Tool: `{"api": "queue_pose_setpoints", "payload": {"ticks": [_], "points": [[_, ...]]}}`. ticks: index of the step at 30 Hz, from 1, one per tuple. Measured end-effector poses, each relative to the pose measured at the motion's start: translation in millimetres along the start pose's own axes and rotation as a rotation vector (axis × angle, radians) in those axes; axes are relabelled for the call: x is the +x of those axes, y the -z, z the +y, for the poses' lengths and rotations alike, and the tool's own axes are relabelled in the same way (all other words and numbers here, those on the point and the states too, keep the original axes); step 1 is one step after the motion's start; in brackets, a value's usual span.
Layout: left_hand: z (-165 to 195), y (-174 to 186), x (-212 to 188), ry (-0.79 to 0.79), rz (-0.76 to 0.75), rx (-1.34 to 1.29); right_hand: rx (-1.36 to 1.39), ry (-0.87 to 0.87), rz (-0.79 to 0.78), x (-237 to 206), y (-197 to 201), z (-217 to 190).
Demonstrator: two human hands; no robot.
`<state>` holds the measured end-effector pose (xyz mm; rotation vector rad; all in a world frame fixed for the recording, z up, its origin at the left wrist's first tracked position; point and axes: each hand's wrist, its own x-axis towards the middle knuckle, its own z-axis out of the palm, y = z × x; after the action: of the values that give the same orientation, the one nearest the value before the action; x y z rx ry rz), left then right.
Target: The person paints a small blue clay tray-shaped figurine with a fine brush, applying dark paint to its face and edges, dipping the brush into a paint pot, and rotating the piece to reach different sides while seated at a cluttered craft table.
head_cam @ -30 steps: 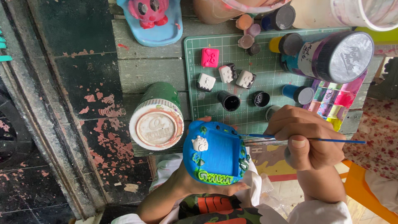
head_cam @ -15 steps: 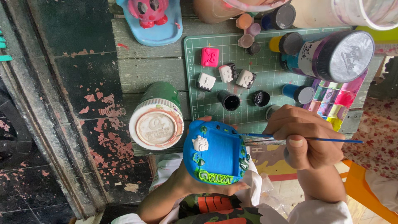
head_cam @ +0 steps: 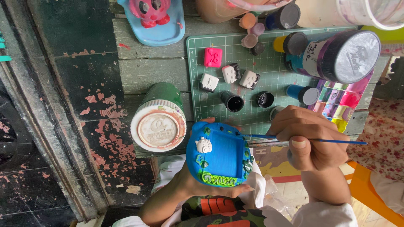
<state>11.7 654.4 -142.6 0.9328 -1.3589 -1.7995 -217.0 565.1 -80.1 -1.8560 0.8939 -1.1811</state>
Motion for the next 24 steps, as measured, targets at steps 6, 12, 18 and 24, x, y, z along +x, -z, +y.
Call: {"api": "queue_pose_setpoints", "payload": {"ticks": [6, 12, 18, 24], "points": [[-0.1, -2.0, -1.0, 0.046, 0.028, -0.108, -0.033, 0.019, 0.083, -2.9, -3.4, 1.6], [-1.5, -0.8, -2.2, 0.050, 0.017, -0.104, -0.001, -0.013, 0.065, -3.8, -3.1, -1.5], [-0.9, 2.8, -2.4, -0.008, -0.002, 0.012, -0.037, -0.003, 0.078, 0.3, -5.5, -0.9], [1.5, 2.4, -2.8, -0.045, -0.020, 0.086, -0.061, 0.017, 0.058, -7.2, -1.8, 1.1]]}}
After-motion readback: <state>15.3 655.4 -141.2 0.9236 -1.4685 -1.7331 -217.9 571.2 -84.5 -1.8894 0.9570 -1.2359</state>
